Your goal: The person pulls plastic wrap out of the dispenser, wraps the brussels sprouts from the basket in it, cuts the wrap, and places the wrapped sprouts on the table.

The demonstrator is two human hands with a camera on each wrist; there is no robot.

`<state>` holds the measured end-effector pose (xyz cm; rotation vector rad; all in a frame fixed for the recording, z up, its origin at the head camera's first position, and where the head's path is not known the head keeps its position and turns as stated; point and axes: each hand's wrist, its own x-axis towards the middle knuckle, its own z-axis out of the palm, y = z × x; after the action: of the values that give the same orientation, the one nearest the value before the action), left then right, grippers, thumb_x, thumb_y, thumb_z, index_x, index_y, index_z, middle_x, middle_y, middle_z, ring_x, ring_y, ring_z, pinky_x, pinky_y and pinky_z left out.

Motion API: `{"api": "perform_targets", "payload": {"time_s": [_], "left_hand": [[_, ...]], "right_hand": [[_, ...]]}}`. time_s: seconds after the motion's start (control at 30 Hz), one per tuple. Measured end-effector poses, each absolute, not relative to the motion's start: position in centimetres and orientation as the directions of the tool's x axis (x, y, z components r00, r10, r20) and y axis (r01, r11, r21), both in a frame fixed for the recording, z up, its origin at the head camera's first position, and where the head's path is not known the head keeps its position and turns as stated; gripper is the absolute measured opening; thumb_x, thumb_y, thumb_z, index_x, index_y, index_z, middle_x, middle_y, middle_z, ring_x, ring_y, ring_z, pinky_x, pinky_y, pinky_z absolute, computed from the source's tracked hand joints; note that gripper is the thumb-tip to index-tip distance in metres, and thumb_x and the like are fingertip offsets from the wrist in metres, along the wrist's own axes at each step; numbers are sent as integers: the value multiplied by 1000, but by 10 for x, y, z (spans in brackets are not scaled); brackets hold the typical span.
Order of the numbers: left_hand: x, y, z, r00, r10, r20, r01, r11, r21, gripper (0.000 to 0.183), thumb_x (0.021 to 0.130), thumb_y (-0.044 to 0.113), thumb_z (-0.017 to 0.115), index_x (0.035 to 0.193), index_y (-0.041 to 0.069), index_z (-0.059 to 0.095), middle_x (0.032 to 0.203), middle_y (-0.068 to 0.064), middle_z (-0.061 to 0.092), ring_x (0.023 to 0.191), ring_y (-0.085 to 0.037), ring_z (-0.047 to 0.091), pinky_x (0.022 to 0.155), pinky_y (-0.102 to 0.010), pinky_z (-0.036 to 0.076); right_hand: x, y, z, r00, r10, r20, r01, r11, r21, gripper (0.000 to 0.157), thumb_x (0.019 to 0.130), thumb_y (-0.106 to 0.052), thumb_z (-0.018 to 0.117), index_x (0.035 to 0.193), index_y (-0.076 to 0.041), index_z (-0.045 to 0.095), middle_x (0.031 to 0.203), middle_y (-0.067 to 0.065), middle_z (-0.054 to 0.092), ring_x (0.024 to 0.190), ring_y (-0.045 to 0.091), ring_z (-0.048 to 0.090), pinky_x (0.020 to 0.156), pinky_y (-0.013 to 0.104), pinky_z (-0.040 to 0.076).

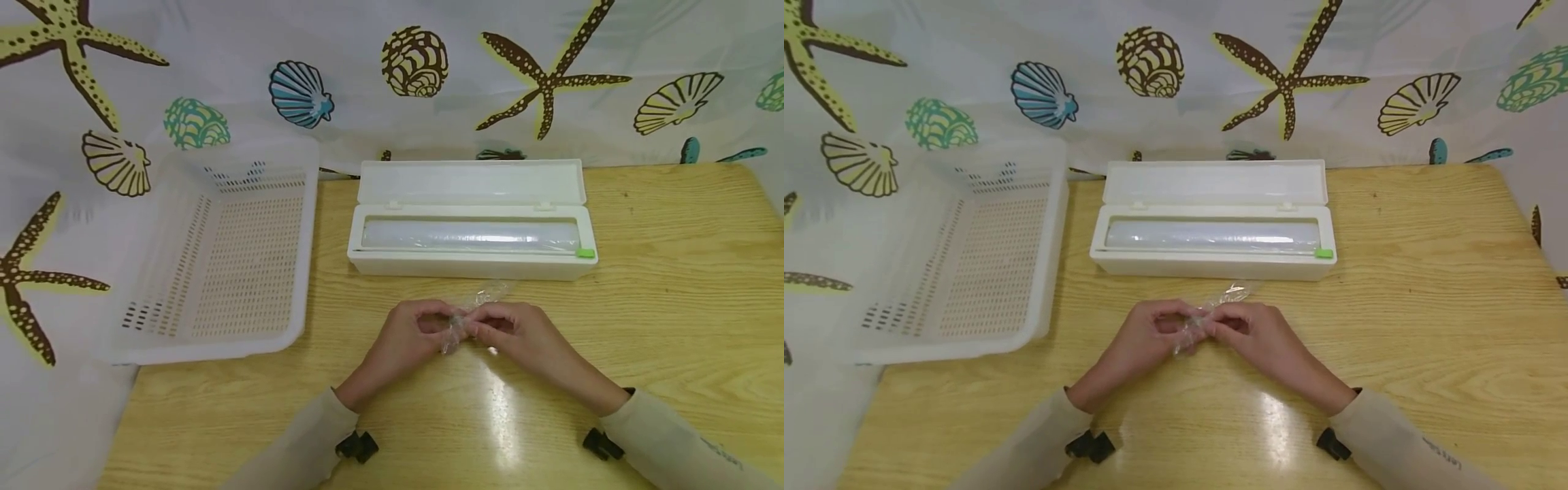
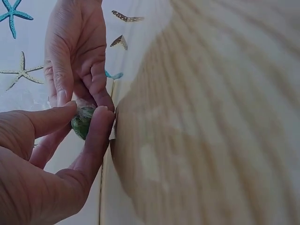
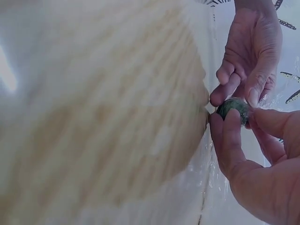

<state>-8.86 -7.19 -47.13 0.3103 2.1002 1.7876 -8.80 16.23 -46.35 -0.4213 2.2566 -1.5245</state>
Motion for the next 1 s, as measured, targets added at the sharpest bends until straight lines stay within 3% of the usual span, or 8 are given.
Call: {"api": "perform_targets", "payload": {"time_s": [0.27, 0.5, 0.8, 1.0], "left_hand": [[-87, -73, -473, -911, 402, -93, -62, 89, 994, 15, 95, -2, 85, 109, -1, 79, 116, -13, 66, 101, -27, 74, 87, -37, 65], [-88, -73, -476, -923, 383, -36, -19, 48, 999, 8, 94, -7, 82, 102, -6, 79, 122, -15, 67, 104, -23, 71, 92, -36, 63], [-89, -73, -476, -936, 351, 21, 31, 22, 999, 8, 97, -9, 78, 105, -9, 80, 118, -15, 70, 111, -25, 70, 98, -38, 61], [-86, -71, -474, -938, 346, 26, 50, 60, 997, 4, 97, -3, 81, 100, -6, 81, 120, -13, 71, 116, -27, 67, 101, -38, 60]], "right_hand": [[-83, 163, -464, -894, -423, -146, 29, 270, -962, 11, 102, -16, 81, 111, -12, 85, 128, 8, 77, 110, 22, 77, 92, 31, 62], [-79, 158, -463, -921, -373, -113, 27, 229, -973, 11, 100, -8, 82, 109, -6, 76, 117, 12, 78, 100, 28, 79, 85, 37, 65], [-78, 157, -465, -936, -349, -46, -44, 246, -968, 8, 108, -9, 71, 112, -7, 77, 113, 5, 78, 100, 26, 75, 86, 38, 64], [-78, 155, -464, -944, -313, -103, 24, 246, -969, 8, 104, -7, 75, 109, -1, 74, 106, 9, 76, 97, 25, 76, 81, 34, 64]]}}
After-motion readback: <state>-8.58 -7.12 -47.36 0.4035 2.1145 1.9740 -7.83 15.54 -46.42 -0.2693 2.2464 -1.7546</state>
